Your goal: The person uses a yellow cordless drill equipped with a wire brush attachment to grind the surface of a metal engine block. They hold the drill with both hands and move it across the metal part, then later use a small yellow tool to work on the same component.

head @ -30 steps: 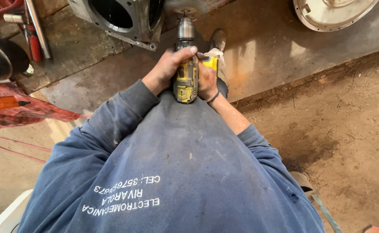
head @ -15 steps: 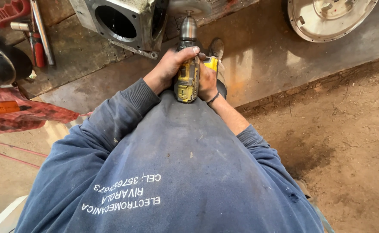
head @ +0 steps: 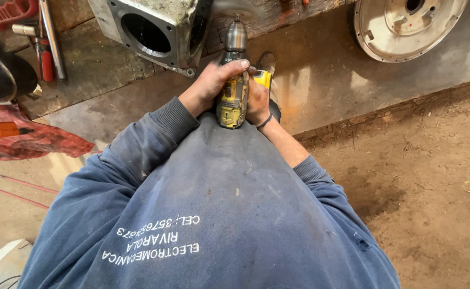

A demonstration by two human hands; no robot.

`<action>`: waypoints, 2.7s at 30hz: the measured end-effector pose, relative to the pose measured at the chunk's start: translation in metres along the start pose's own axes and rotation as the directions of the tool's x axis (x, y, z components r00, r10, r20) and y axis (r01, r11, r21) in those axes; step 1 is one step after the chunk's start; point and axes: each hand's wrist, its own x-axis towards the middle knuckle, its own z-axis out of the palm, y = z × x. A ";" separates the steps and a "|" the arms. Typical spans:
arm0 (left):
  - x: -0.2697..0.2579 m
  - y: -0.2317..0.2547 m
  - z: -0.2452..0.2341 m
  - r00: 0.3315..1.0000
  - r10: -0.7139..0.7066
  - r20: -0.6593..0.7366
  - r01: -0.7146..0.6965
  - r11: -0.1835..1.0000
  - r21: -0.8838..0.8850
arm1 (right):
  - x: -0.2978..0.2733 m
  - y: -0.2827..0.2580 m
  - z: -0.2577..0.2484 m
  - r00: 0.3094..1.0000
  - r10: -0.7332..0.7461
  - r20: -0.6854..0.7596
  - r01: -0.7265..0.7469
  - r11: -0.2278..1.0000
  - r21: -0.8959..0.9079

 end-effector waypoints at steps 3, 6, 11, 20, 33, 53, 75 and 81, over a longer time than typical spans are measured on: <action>0.004 -0.002 -0.001 0.999 0.036 0.018 -0.036 0.999 -0.003 | 0.004 -0.001 -0.002 0.999 -0.040 -0.007 0.040 0.999 -0.011; 0.009 0.001 0.000 0.997 0.067 0.030 -0.067 0.998 -0.019 | 0.013 -0.004 -0.007 1.000 0.002 -0.004 -0.002 1.000 -0.006; 0.013 0.007 0.004 0.998 0.055 0.009 -0.055 0.998 -0.025 | 0.017 -0.002 -0.012 0.998 -0.059 -0.019 0.058 0.997 -0.051; 0.019 0.010 0.005 0.999 0.045 0.003 -0.045 0.998 -0.035 | 0.028 0.000 -0.018 0.999 -0.038 0.015 0.039 0.999 -0.032; 0.019 0.011 0.008 0.985 0.175 0.010 -0.174 0.984 -0.046 | 0.029 0.004 -0.024 0.991 -0.124 0.042 0.125 0.992 0.000; 0.017 0.021 0.015 0.975 0.220 0.025 -0.219 0.975 -0.046 | 0.039 0.012 -0.031 0.986 -0.166 0.028 0.168 0.983 -0.077; 0.012 0.031 0.024 0.966 0.257 0.006 -0.256 0.965 -0.064 | 0.049 0.003 -0.042 0.987 -0.150 0.056 0.152 0.987 -0.047; -0.002 0.032 0.029 0.948 0.317 0.003 -0.316 0.946 -0.080 | 0.052 0.007 -0.044 0.974 -0.219 0.059 0.221 0.974 -0.049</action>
